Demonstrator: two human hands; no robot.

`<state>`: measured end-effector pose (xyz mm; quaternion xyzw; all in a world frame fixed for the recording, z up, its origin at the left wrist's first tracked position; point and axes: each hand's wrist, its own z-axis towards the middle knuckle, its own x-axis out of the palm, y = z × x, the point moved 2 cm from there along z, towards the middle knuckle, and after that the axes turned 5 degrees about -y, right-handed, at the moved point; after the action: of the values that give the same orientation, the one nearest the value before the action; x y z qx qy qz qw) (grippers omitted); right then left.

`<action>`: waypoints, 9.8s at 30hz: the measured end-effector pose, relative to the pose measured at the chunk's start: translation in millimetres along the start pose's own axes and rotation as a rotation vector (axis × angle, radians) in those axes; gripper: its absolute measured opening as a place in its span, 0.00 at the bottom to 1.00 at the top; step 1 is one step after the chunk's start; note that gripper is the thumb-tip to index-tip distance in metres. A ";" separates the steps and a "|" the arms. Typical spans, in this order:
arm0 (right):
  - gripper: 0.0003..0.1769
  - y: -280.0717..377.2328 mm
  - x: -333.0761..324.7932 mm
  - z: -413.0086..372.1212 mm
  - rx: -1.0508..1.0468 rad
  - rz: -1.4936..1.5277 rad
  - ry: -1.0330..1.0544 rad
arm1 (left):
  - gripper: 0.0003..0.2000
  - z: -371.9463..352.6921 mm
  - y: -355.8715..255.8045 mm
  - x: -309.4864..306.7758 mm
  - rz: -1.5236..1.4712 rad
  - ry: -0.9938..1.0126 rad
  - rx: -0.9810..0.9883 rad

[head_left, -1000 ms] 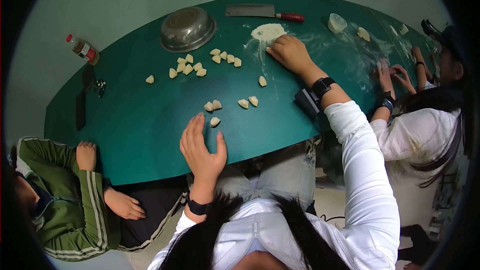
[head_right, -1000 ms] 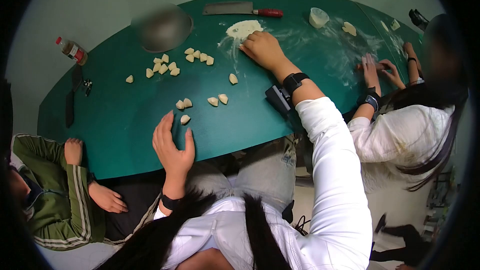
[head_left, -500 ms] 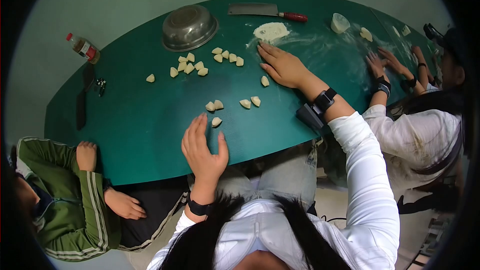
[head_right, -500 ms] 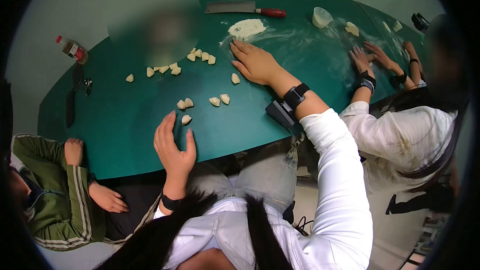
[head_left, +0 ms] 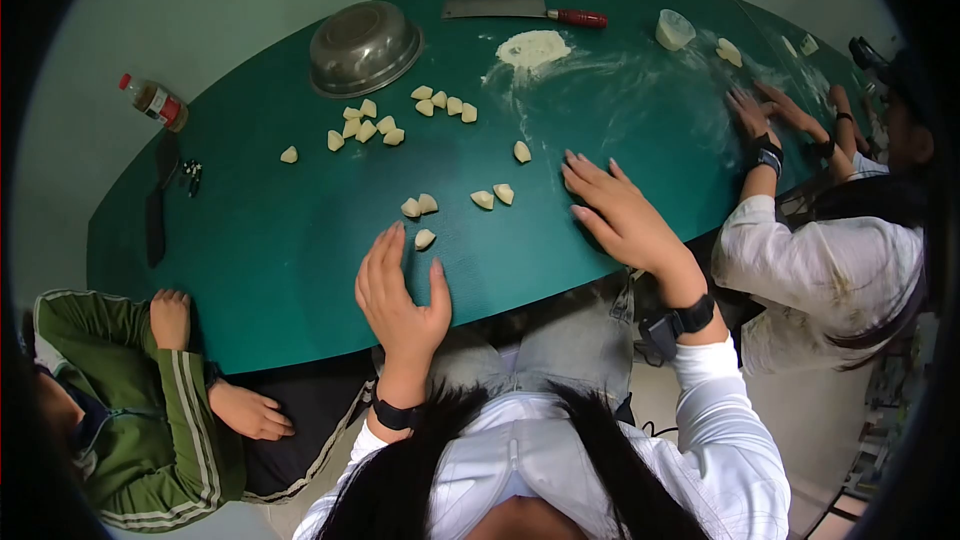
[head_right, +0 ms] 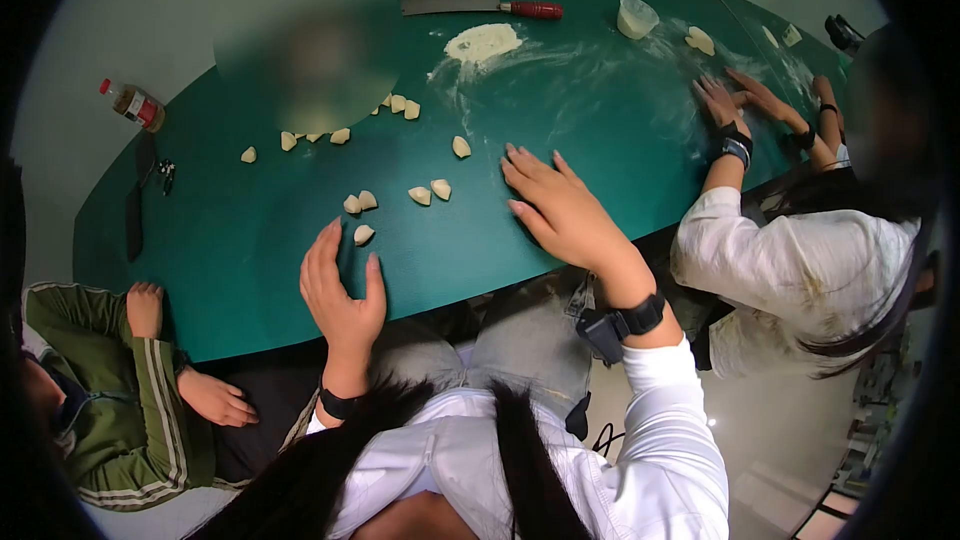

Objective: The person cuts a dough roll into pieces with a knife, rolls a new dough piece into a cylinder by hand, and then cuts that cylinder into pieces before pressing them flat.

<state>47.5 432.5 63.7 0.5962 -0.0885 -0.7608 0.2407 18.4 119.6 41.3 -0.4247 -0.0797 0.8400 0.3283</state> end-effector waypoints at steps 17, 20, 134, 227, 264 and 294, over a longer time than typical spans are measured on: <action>0.32 0.3 16.1 23.6 0.086 -0.184 -0.209 | 0.27 1.9 -1.3 1.7 -0.003 0.007 -0.017; 0.30 -6.5 9.2 21.9 0.200 -0.095 -0.257 | 0.27 0.2 -0.8 -0.5 0.005 0.006 -0.018; 0.47 33.7 23.9 -15.6 -0.109 -0.090 0.066 | 0.27 2.8 0.0 0.3 -0.020 0.018 -0.025; 0.41 -96.0 79.8 194.9 -0.103 -0.453 -0.386 | 0.26 6.0 -1.3 -3.0 -0.053 0.062 -0.057; 0.27 -38.3 3.9 127.2 0.124 0.200 0.019 | 0.25 3.1 2.3 -0.3 -0.065 -0.001 -0.019; 0.40 -29.3 33.5 100.5 0.038 0.326 -0.086 | 0.23 4.7 1.3 -1.5 -0.050 -0.001 -0.027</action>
<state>-61.4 426.8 49.9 0.5451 -0.2088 -0.7347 0.3455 14.8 118.3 44.7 -0.4267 -0.1018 0.8306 0.3432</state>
